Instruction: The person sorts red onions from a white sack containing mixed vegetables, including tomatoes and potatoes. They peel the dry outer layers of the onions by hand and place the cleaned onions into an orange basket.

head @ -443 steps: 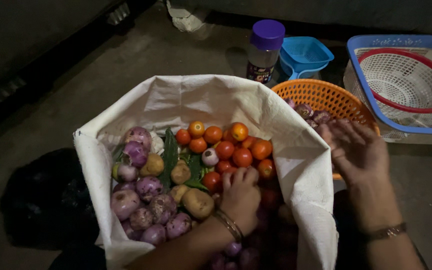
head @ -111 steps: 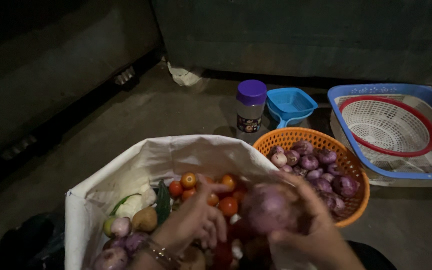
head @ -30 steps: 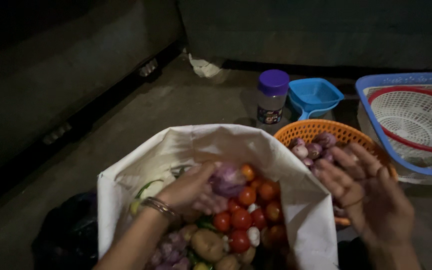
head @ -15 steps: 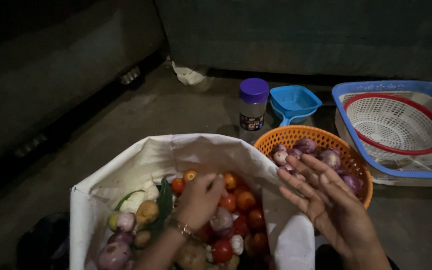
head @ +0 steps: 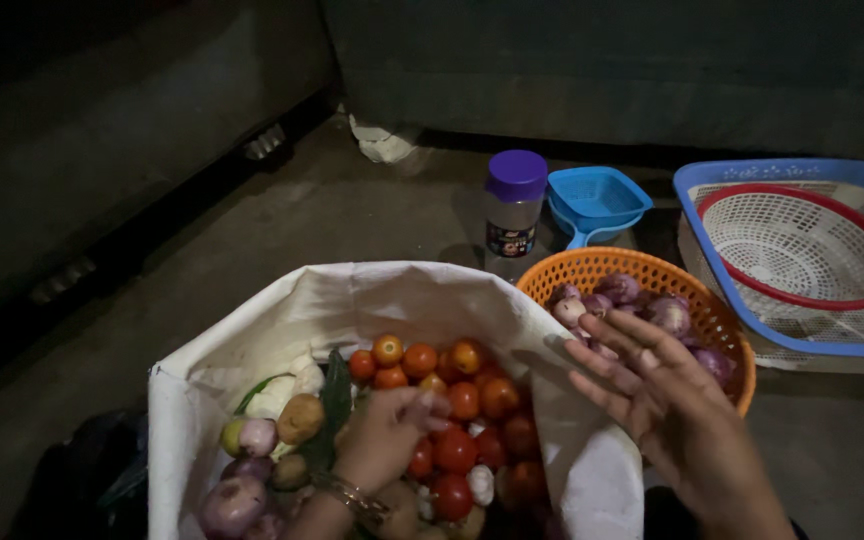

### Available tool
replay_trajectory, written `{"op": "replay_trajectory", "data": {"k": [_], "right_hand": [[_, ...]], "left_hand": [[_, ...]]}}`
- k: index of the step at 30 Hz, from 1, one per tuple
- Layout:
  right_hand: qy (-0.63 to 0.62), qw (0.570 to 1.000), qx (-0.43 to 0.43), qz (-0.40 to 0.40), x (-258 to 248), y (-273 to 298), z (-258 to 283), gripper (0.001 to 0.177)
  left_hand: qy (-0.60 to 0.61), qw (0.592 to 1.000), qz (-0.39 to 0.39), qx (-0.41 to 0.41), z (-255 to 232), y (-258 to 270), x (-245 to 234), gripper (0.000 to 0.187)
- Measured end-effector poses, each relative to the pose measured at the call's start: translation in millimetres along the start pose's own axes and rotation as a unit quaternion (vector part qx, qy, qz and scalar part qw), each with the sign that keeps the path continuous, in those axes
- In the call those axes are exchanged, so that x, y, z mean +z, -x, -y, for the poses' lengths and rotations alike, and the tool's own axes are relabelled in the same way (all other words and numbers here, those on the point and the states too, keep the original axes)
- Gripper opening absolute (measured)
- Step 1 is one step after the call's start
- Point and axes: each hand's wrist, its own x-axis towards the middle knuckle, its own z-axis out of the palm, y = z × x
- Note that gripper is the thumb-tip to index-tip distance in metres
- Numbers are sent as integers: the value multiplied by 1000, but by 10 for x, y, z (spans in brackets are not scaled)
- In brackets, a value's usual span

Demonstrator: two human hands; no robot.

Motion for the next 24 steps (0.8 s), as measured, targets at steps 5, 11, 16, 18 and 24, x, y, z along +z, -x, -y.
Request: {"op": "replay_trajectory", "data": {"k": [5,11,16,18,24], "right_hand": [[442,856,-205,174,376,182,-298,55],[539,800,-184,188,580,121,-452,61],[573,724,-275,270,672,181,-399,55],[512,806,-128,269,648,178,-360,46],[481,838,-26,255,657,195,-289,44]], "left_hand": [[523,837,140,-80,-16,-72,221,48],[562,795,197,-116,-601,165,196,54],[454,864,216,34,-800,217,-187,43],[306,931,187,70,-901,188,-421,40],[-109,992,42,37,-701,138,-699,34]]}}
